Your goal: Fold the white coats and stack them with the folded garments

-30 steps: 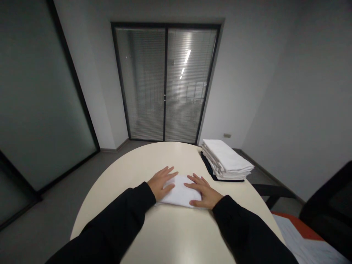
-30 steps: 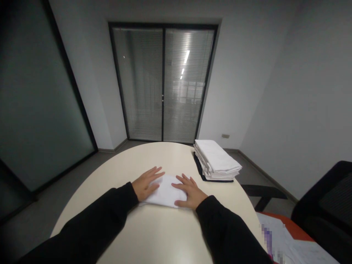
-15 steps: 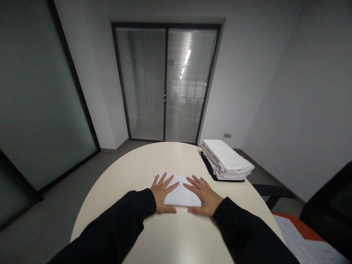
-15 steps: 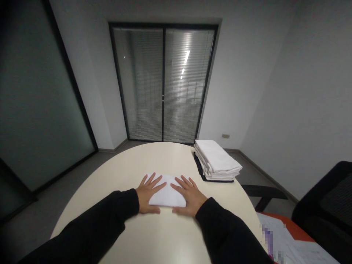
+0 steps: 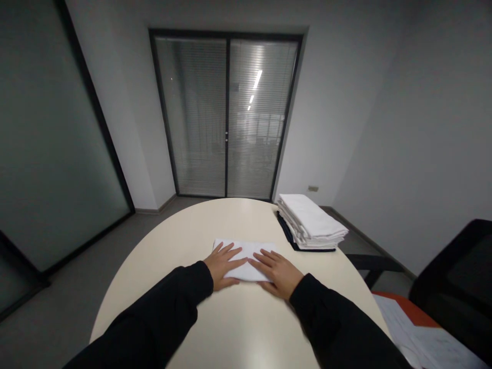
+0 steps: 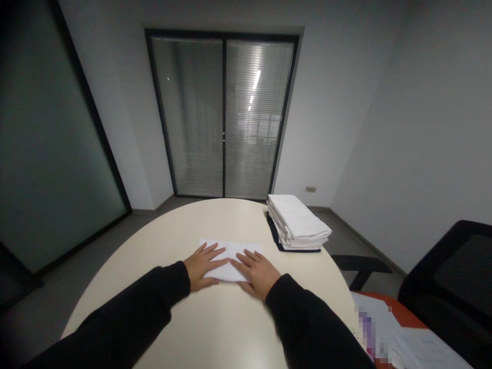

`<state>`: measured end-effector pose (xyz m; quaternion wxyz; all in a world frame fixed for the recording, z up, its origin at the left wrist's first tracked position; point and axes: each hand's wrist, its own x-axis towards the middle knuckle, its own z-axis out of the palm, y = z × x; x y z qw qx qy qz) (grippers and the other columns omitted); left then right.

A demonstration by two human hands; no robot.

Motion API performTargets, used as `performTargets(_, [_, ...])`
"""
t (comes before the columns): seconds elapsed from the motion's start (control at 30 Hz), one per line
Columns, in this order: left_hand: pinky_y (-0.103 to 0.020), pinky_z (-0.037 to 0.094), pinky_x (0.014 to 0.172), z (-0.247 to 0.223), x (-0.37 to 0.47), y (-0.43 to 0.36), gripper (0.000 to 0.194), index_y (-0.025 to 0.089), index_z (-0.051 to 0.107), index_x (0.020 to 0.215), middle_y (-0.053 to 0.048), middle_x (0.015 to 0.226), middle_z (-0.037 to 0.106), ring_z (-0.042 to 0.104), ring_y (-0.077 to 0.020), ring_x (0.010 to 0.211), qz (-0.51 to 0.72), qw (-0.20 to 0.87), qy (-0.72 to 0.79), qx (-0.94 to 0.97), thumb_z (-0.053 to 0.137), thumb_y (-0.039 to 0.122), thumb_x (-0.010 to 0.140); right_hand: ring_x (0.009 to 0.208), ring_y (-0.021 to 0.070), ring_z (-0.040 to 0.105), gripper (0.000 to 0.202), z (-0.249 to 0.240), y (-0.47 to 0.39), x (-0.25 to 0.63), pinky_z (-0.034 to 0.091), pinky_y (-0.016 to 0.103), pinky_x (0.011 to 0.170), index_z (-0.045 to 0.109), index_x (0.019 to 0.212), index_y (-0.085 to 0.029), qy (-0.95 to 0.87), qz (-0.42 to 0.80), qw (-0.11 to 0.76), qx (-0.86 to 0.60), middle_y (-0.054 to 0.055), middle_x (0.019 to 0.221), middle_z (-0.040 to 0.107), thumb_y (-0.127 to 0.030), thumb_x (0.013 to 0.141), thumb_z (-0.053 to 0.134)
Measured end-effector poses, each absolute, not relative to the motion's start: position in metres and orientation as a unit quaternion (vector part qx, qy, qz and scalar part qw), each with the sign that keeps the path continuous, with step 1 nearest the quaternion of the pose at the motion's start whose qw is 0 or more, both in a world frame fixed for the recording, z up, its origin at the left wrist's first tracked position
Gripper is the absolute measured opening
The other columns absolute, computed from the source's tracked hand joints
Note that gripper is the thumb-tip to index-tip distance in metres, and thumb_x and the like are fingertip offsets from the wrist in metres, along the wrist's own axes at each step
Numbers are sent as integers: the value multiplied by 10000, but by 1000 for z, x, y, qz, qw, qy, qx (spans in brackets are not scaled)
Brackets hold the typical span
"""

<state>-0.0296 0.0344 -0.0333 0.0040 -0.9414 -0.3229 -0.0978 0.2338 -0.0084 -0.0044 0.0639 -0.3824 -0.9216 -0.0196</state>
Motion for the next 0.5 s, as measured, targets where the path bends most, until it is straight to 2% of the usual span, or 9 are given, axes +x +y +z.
performTargets(0.13, [-653,172,1069,-36,-30,35,706,383,320,1441,-57,1524,294,203,-399,1389,-98,16,-331,-938,630,481,815,1330,305,383,666,-11,-4,234,336,509,1078,409,1416,-178,-929,-33,62,-363,113,1451,425,-177,767,559])
performTargets(0.27, [-609,229,1074,-38,-29,35,633,371,356,1425,-66,1507,329,273,-370,1369,-105,23,-323,-940,607,415,846,1293,267,438,596,-14,-1,234,386,467,1053,467,1375,-204,-934,-50,90,-344,95,1411,481,-110,787,513])
performTargets(0.4, [-498,329,1063,-36,-30,38,553,288,434,1386,-95,1458,402,391,-316,1303,-131,28,-273,-953,581,319,854,1267,250,457,530,-10,-2,234,373,459,1059,500,1342,-228,-938,-62,109,-324,65,1378,520,-117,824,477])
performTargets(0.5, [-424,386,1035,-31,-30,38,516,266,490,1330,-83,1378,489,459,-273,1235,-151,22,-237,-959,580,254,822,1248,257,455,506,-8,-3,236,370,455,1049,509,1325,-216,-937,-51,129,-320,89,1352,532,-218,820,539])
